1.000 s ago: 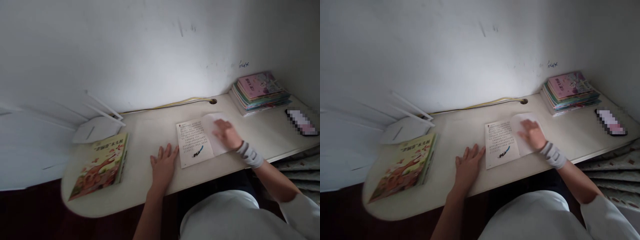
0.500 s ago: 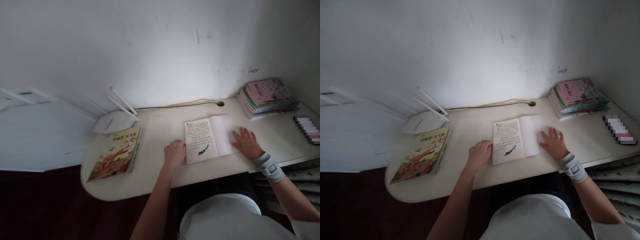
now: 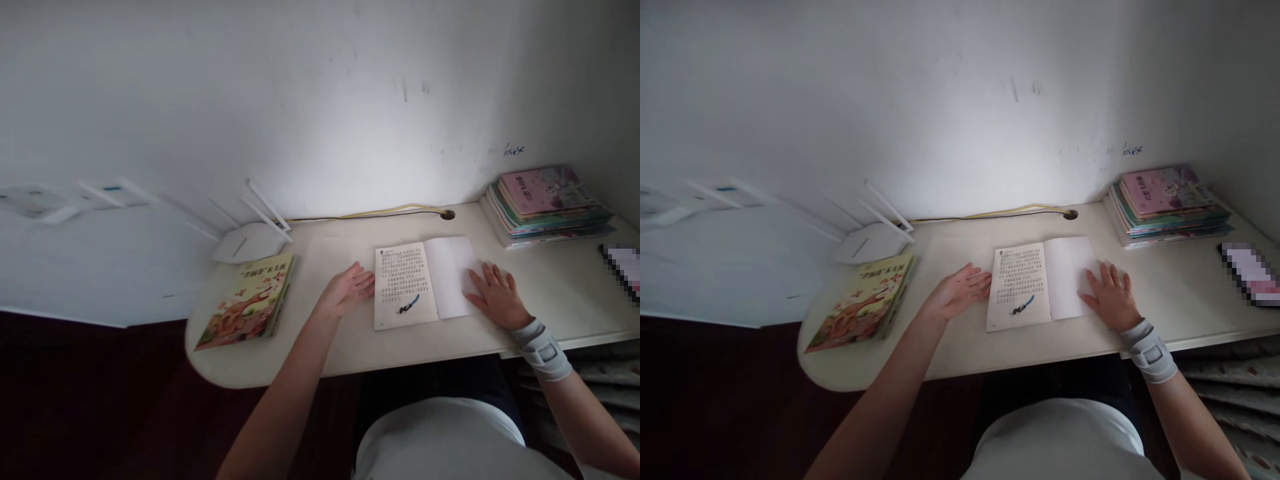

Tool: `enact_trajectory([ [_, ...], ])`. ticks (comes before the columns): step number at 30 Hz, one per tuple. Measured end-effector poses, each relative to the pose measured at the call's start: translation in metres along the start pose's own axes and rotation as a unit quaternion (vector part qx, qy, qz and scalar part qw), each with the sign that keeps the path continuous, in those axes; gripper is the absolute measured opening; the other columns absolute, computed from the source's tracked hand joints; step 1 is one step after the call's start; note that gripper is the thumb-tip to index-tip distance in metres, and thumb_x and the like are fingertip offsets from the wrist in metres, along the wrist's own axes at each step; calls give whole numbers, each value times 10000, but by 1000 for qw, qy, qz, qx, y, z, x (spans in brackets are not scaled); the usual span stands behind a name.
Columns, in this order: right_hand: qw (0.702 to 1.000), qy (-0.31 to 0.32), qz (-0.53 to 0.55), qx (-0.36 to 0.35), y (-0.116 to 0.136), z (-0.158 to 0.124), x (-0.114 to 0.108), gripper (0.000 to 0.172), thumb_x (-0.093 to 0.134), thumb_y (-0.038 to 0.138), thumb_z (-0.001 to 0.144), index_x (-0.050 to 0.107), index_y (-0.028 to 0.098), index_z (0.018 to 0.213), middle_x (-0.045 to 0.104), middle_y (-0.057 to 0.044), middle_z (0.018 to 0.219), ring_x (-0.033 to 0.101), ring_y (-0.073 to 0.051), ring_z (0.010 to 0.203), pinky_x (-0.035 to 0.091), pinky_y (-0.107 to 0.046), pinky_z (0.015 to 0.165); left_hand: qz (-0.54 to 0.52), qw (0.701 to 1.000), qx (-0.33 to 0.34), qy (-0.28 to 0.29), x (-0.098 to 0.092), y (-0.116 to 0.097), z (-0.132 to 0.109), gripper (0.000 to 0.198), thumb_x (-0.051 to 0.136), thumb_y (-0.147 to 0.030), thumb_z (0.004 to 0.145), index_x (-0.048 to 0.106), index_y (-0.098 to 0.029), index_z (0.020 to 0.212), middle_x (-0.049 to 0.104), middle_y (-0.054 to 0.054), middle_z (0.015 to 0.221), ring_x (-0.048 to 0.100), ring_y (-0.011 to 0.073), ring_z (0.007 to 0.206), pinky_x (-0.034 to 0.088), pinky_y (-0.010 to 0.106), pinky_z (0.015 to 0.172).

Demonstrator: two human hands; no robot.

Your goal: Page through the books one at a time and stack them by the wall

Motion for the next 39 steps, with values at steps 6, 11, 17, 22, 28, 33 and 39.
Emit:
enact_trajectory([
  [6, 1000, -1, 19, 1, 0, 0, 3, 544, 331, 508, 887, 415, 232, 1348, 357, -184, 1413, 317, -361, 1288, 285, -559, 968, 32, 992, 42, 117, 17, 1, 13, 452, 367, -508, 880, 611, -129, 906, 659, 88, 829, 617, 165, 741, 467, 288, 700],
  [11, 997, -10, 74, 13, 1, -1, 1, 549, 379, 476, 881, 364, 235, 1374, 324, -163, 1439, 284, -344, 1314, 241, -573, 1002, 168, 921, 297, 189, 81, 17, -2, 655, 304, -670, 818, 437, -249, 1302, 455, 75, 1365, 444, 256, 1214, 393, 374, 939],
  [17, 952, -97, 290, -30, -11, -3, -1, 735, 454, 363, 844, 87, 170, 1450, 315, -162, 1441, 283, -278, 1327, 287, -515, 1029, 551, 679, 445, 192, 141, 70, -20, 769, 328, -641, 827, 157, -205, 1438, 169, 141, 1503, 144, 301, 1375, 224, 483, 1068],
  [22, 872, -263, 411, 31, -28, -6, -21, 460, 267, 199, 894, 378, 200, 1341, 491, -120, 1296, 439, -215, 1224, 369, -456, 1005, 732, 482, 467, 121, 147, 108, -15, 752, 379, -636, 811, 251, -198, 1410, 308, 179, 1442, 238, 402, 1321, 193, 644, 1001],
  [28, 941, -164, 287, -72, -5, 3, -25, 357, 379, 284, 906, 530, 193, 1217, 580, -120, 1206, 500, -236, 1163, 407, -446, 970, 746, 445, 483, 109, 148, 102, -24, 710, 306, -630, 839, 335, -160, 1370, 381, 186, 1398, 302, 363, 1299, 218, 643, 997],
  [33, 980, -54, 149, -119, 6, 7, -16, 413, 345, 330, 924, 502, 147, 1260, 534, -132, 1277, 459, -249, 1204, 401, -411, 955, 657, 557, 505, -49, 102, 45, -52, 564, 392, -481, 875, 365, -180, 1351, 299, 150, 1455, 186, 358, 1352, 125, 610, 1052],
  [39, 989, 79, 55, -113, 15, 39, -52, 421, 295, 386, 931, 651, 163, 954, 678, -127, 924, 626, -239, 861, 424, -386, 822, 282, 916, 284, -3, 27, 32, -34, 723, 587, -423, 752, 294, -186, 1369, 567, 152, 1197, 612, 227, 892, 477, 355, 753],
])
Point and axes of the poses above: each hand's wrist, its own z-axis towards the middle knuckle, its own x-axis out of the palm, y = z × x, the point moved 2 cm from there along z, towards the middle knuckle
